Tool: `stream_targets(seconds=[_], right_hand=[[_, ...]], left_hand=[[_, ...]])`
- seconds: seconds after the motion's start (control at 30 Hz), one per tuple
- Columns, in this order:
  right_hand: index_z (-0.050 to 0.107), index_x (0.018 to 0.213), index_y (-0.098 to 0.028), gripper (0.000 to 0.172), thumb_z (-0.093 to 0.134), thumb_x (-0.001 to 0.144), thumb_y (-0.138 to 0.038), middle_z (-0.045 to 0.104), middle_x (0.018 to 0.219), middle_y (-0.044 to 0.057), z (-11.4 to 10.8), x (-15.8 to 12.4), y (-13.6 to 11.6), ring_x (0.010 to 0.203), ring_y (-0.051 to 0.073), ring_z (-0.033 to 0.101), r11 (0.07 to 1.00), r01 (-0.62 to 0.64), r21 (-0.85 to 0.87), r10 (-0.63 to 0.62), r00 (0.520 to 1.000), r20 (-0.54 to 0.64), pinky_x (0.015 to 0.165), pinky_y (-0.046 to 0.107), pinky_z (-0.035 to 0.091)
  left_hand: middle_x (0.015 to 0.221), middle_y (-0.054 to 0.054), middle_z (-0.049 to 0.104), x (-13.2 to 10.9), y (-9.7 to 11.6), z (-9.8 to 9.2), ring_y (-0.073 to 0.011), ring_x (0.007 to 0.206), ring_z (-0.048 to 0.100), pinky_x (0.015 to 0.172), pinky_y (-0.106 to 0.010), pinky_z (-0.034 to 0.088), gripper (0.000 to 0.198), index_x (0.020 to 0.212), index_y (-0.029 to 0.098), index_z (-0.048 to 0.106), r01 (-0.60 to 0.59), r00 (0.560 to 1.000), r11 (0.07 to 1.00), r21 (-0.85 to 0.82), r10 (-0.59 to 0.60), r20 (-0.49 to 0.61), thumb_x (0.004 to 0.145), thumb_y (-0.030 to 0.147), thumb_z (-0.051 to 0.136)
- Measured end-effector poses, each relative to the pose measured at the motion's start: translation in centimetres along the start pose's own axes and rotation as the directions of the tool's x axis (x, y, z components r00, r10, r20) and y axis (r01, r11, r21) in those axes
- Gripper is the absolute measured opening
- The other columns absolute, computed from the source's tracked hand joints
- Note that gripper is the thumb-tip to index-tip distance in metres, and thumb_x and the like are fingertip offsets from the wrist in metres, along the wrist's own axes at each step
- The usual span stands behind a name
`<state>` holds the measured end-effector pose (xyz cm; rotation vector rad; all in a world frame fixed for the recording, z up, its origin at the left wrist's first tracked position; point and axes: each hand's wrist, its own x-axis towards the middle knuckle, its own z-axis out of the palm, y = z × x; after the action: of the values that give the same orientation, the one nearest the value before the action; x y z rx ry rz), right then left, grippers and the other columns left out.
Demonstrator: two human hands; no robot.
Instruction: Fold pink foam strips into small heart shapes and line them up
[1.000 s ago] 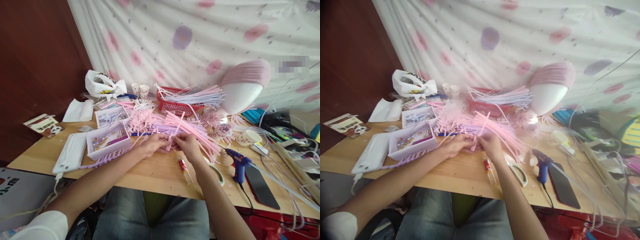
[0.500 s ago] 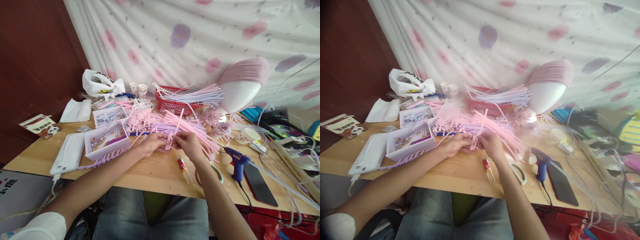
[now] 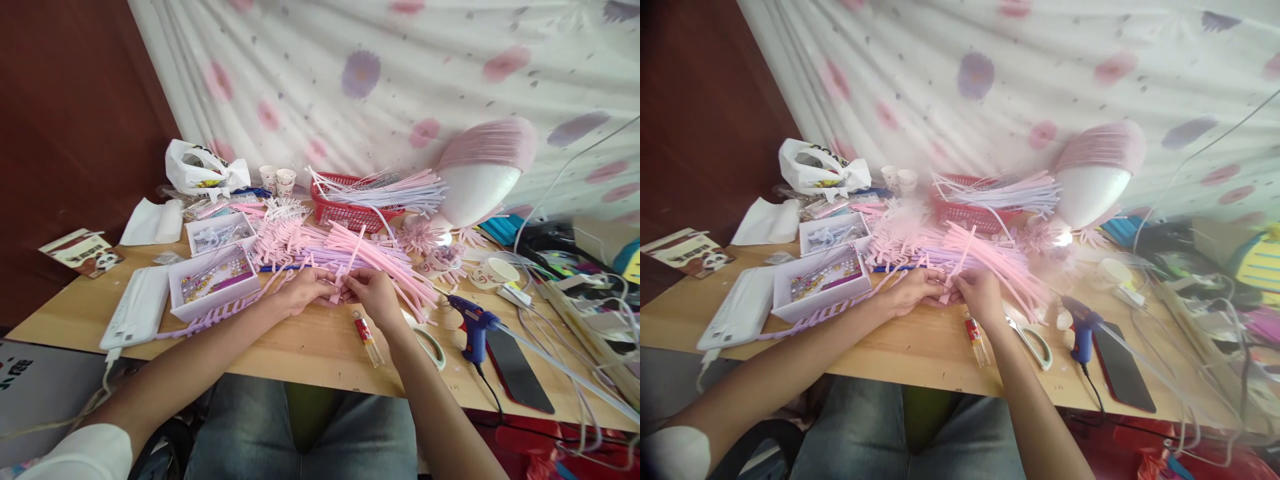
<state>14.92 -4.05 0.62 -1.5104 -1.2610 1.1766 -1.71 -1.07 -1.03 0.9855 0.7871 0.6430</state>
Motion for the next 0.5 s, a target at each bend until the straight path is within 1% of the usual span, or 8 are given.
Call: stream_targets(seconds=[0.17,0.23,0.27,0.3,0.33,0.4,0.47,0.5], right_hand=[[0.066,0.071,-0.014,0.036,0.067,0.078,-0.050,0.069,0.065,0.006,-0.5,-0.5,-0.4,0.053,0.015,0.064,0.998,0.002,-0.063,-0.002,1.000,0.000,0.055,0.028,0.056],[0.068,0.077,-0.015,0.039,0.058,0.085,-0.051,0.071,0.071,0.007,-1.6,-1.5,-0.6,0.057,0.017,0.066,0.984,0.036,-0.175,-0.046,0.997,-0.054,0.058,0.031,0.056],[0.070,0.083,-0.015,0.039,0.053,0.088,-0.050,0.072,0.075,0.008,-2.5,-2.3,-0.6,0.061,0.019,0.067,0.960,0.069,-0.271,-0.099,0.990,-0.099,0.061,0.032,0.056],[0.071,0.089,-0.016,0.036,0.051,0.090,-0.047,0.073,0.078,0.008,-3.4,-3.3,-0.5,0.067,0.021,0.069,0.910,0.096,-0.403,-0.159,0.979,-0.125,0.065,0.034,0.056],[0.071,0.092,-0.017,0.033,0.050,0.090,-0.043,0.074,0.082,0.009,-4.5,-4.4,-0.2,0.073,0.023,0.070,0.818,0.106,-0.565,-0.217,0.967,-0.131,0.070,0.036,0.055],[0.072,0.098,-0.017,0.031,0.052,0.086,-0.037,0.074,0.095,0.013,-6.6,-6.9,0.6,0.086,0.031,0.070,0.579,0.031,-0.815,-0.259,0.955,-0.147,0.076,0.043,0.053],[0.071,0.109,-0.015,0.037,0.052,0.085,-0.036,0.072,0.105,0.018,-8.3,-9.1,1.9,0.094,0.036,0.069,0.406,-0.027,-0.914,-0.219,0.968,-0.125,0.080,0.046,0.052],[0.070,0.110,-0.015,0.037,0.052,0.085,-0.037,0.071,0.105,0.018,-8.9,-9.9,2.5,0.094,0.035,0.069,0.368,-0.016,-0.930,-0.193,0.977,-0.094,0.083,0.046,0.052]], left_hand=[[0.077,-0.004,0.072,0.0,0.1,0.1,-0.0151,0.069,0.068,0.072,-0.030,0.059,0.037,0.081,0.012,0.072,0.031,1.000,1.000,-0.001,-0.031,0.000,0.054,0.024,0.093],[0.080,-0.006,0.073,0.0,0.1,0.0,-0.0172,0.072,0.070,0.073,-0.030,0.059,0.039,0.084,0.011,0.072,0.037,0.999,0.999,-0.005,-0.037,-0.006,0.053,0.025,0.093],[0.081,-0.007,0.074,0.0,0.1,0.0,-0.0181,0.073,0.071,0.072,-0.030,0.059,0.041,0.084,0.011,0.072,0.038,0.999,0.999,-0.007,-0.038,-0.010,0.053,0.026,0.093],[0.081,-0.007,0.074,0.0,0.1,-0.1,-0.0187,0.074,0.072,0.072,-0.030,0.058,0.042,0.085,0.011,0.072,0.040,0.999,0.999,-0.009,-0.040,-0.017,0.053,0.027,0.094],[0.082,-0.008,0.074,0.0,0.0,-0.1,-0.0189,0.074,0.072,0.072,-0.030,0.058,0.043,0.086,0.011,0.072,0.041,0.999,0.999,-0.012,-0.041,-0.025,0.052,0.028,0.094],[0.082,-0.009,0.075,0.0,-0.1,-0.1,-0.0188,0.073,0.073,0.070,-0.029,0.058,0.045,0.087,0.011,0.072,0.049,0.998,0.999,-0.011,-0.050,-0.034,0.053,0.029,0.094],[0.084,-0.009,0.075,0.1,-0.2,-0.1,-0.0184,0.072,0.073,0.069,-0.028,0.058,0.046,0.089,0.011,0.071,0.058,0.998,0.998,-0.003,-0.058,-0.038,0.054,0.029,0.094],[0.084,-0.010,0.076,0.1,-0.2,-0.1,-0.0181,0.072,0.073,0.069,-0.028,0.058,0.046,0.089,0.011,0.071,0.059,0.998,0.998,0.001,-0.059,-0.038,0.054,0.028,0.094]])
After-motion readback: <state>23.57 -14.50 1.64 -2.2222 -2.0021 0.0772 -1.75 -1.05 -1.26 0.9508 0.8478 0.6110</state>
